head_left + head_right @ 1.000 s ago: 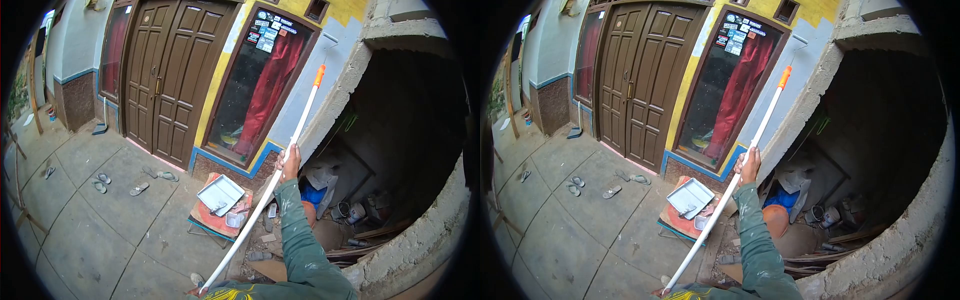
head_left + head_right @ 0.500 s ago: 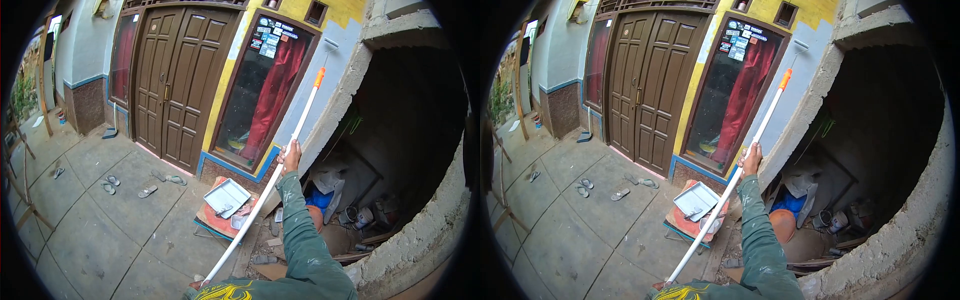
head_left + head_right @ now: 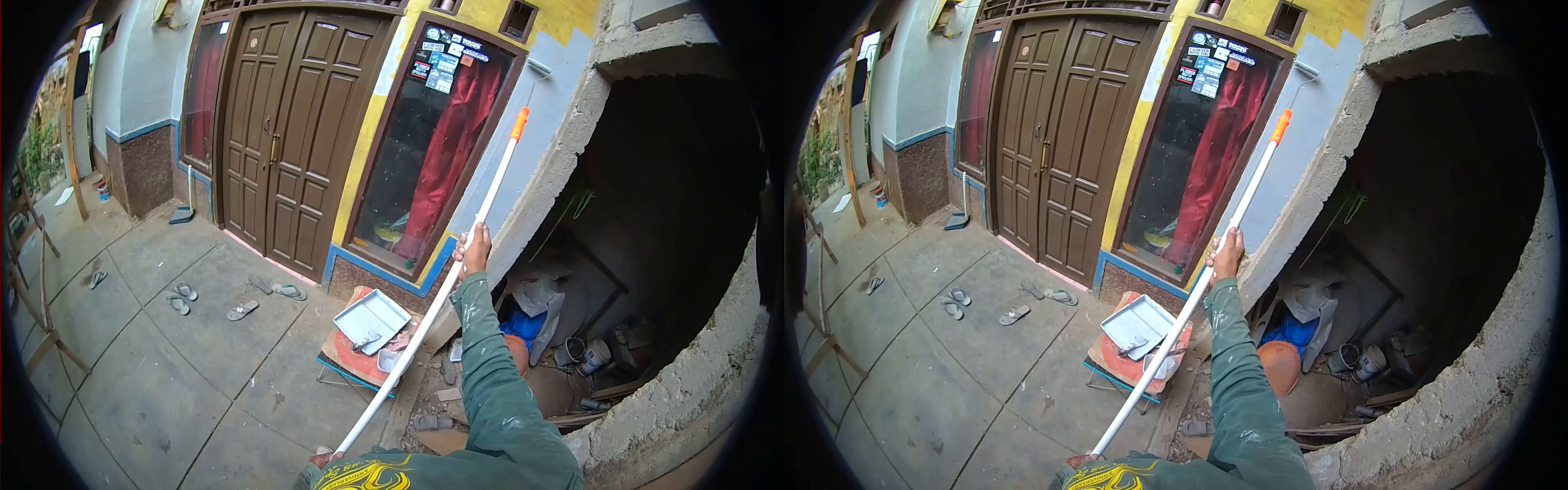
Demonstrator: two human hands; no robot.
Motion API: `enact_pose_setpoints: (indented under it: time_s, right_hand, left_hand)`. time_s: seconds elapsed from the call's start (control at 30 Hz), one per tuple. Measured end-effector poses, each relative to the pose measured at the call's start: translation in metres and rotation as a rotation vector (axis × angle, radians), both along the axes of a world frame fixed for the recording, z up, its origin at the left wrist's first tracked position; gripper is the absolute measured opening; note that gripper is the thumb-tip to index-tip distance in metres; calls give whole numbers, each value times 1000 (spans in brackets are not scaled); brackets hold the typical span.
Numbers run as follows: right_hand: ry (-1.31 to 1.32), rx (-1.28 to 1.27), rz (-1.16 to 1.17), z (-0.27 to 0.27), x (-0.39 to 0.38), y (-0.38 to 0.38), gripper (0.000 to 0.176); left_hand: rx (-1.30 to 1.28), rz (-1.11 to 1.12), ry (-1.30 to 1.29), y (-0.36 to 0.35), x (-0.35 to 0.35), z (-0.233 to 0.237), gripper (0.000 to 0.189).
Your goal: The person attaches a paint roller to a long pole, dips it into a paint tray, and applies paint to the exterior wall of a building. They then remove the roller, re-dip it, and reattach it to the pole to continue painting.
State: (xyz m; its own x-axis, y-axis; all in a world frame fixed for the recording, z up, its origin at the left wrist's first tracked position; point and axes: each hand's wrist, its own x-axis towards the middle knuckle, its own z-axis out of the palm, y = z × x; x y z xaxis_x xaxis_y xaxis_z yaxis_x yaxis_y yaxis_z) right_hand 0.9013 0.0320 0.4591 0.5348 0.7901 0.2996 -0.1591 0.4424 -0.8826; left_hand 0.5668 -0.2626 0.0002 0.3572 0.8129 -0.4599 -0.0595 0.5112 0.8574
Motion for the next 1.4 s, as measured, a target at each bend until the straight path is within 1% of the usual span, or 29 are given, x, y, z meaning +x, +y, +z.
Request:
enact_pose_setpoints:
  time_s: [0.1,0.13,0.2,0.23,0.3,0.33,0.37,0.47,0.53,0.57,0.63,0.7,0.73,0.77,0.83,0.87,0.9,0.93,0.97,1.07,1.17,1.23,1.27,1.3,1.33,1.37,1.4]
  right_hand:
    - [10,2,-3,-2,1,1,21]
    - [11,-5,-2,-4,3,3,21]
    - [11,-16,-1,-9,8,6,21]
    - [27,-21,1,-12,10,8,21]
    - [43,-33,1,-18,12,9,21]
    - [42,-32,8,-20,12,9,20]
    - [40,-30,17,-21,11,9,20]
    - [50,-30,26,-31,12,11,21]
    - [53,-36,29,-37,11,10,21]
    - [53,-41,31,-40,11,9,22]
    - [48,-50,25,-44,3,3,23]
    - [44,-59,20,-52,-4,-2,24]
    - [54,-63,27,-58,-6,-4,24]
    - [65,-67,32,-63,-9,-6,24]
    - [78,-73,26,-71,-17,-11,26]
    - [80,-63,49,-74,-20,-14,27]
    - [81,-53,71,-77,-22,-17,29]
    - [113,-67,63,-80,-24,-17,32]
    - [115,-66,63,-81,-25,-17,32]
    - [141,-72,43,-73,-30,-22,31]
    - [105,-39,36,-57,-23,-16,31]
    - [86,-20,46,-42,-11,-7,31]
    - [49,2,54,-33,-7,-5,31]
    - [45,4,53,-24,-2,0,31]
    - [28,13,30,-15,3,5,31]
    - [11,22,7,-6,7,11,31]
    - [-14,27,-1,4,11,15,31]
  left_hand:
    - [-61,29,-13,-1,-1,3,22]
    - [-62,30,-12,1,-2,16,22]
    - [-221,47,-87,0,-5,38,23]
    - [-225,47,-87,-1,-6,36,23]
    - [-261,9,-131,0,-8,25,32]
    - [-279,9,-137,1,-8,19,34]
    - [-283,9,-138,-2,-8,13,34]
    - [-289,50,-171,-8,-14,19,34]
    - [-134,42,-128,-13,-20,19,35]
    - [-135,41,-127,-16,-23,19,35]
    - [18,84,58,-23,-29,26,33]
    - [41,90,89,-31,-35,-3,32]
    - [68,96,120,-33,-38,-10,31]
    - [68,96,122,-37,-42,-16,31]
    - [203,120,245,-43,-51,-12,31]
    - [204,120,248,-47,-53,-28,31]
    - [177,213,139,-52,-54,-46,28]
    - [151,304,30,-54,-55,-52,26]
    - [152,304,32,-54,-56,-59,26]
    - [134,235,55,-54,-55,-56,25]
    - [124,183,65,-50,-45,-21,25]
    - [125,227,-24,-37,-33,27,25]
    - [127,227,-29,-28,-31,44,25]
    - [94,155,-39,-20,-28,60,27]
    - [61,81,-50,-12,-27,70,29]
    - [64,81,-53,-6,-24,73,29]
    - [99,34,-99,1,-21,75,30]
